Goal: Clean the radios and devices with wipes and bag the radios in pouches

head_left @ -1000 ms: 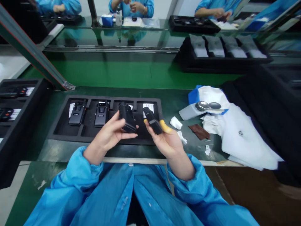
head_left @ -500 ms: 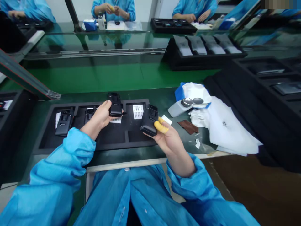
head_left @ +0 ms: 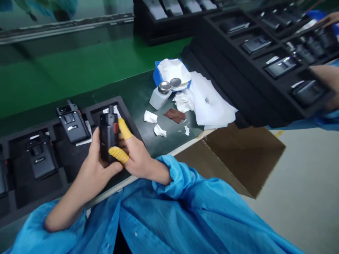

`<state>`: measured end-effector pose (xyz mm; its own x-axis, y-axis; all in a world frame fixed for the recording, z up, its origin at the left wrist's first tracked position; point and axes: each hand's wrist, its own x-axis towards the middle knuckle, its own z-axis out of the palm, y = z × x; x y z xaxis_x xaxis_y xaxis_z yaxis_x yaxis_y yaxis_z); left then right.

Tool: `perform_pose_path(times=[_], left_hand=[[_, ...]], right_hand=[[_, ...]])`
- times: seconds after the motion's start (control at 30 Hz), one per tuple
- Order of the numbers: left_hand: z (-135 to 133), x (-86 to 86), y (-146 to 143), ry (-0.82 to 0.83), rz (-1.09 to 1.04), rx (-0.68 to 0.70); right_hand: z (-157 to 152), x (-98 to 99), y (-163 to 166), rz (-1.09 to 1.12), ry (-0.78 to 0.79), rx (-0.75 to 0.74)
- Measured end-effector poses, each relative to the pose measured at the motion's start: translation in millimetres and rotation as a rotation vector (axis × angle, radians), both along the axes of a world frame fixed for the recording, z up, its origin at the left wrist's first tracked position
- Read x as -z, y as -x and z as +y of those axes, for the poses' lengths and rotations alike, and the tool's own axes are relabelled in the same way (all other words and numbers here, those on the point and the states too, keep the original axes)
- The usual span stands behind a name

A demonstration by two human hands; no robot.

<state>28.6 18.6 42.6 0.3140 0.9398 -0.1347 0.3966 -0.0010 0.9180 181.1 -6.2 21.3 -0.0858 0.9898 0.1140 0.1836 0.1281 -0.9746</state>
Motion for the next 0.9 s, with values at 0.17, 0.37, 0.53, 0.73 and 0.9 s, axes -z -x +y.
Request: perform_pose_path(times=[0.17, 0.37, 0.53, 0.73, 0.9], left_hand=[[-7, 8.3, -16, 0.368, -0.302, -0.153], [-8, 2.3, -24, 0.441, -0.316, -0.181], [-8, 3.2, -26, 0.409, -0.217, -0.148], [-15, 2.6, -26, 0.338, -0.155, -0.103], [-19, 0.9, -26, 0.217, -0.146, -0.139]], right_hand=[[-11, -7.7, -49, -0.433, -0.236, -0.027], [-21, 33.1, -122, -0.971, -0.109, 0.311], [-14, 22.4, -103, -0.763, -0.4, 0.361], [13, -10.3, -48, -0.765, -0.739, 0.138], [4, -6.3, -29, -0.792, -0.791, 0.049]])
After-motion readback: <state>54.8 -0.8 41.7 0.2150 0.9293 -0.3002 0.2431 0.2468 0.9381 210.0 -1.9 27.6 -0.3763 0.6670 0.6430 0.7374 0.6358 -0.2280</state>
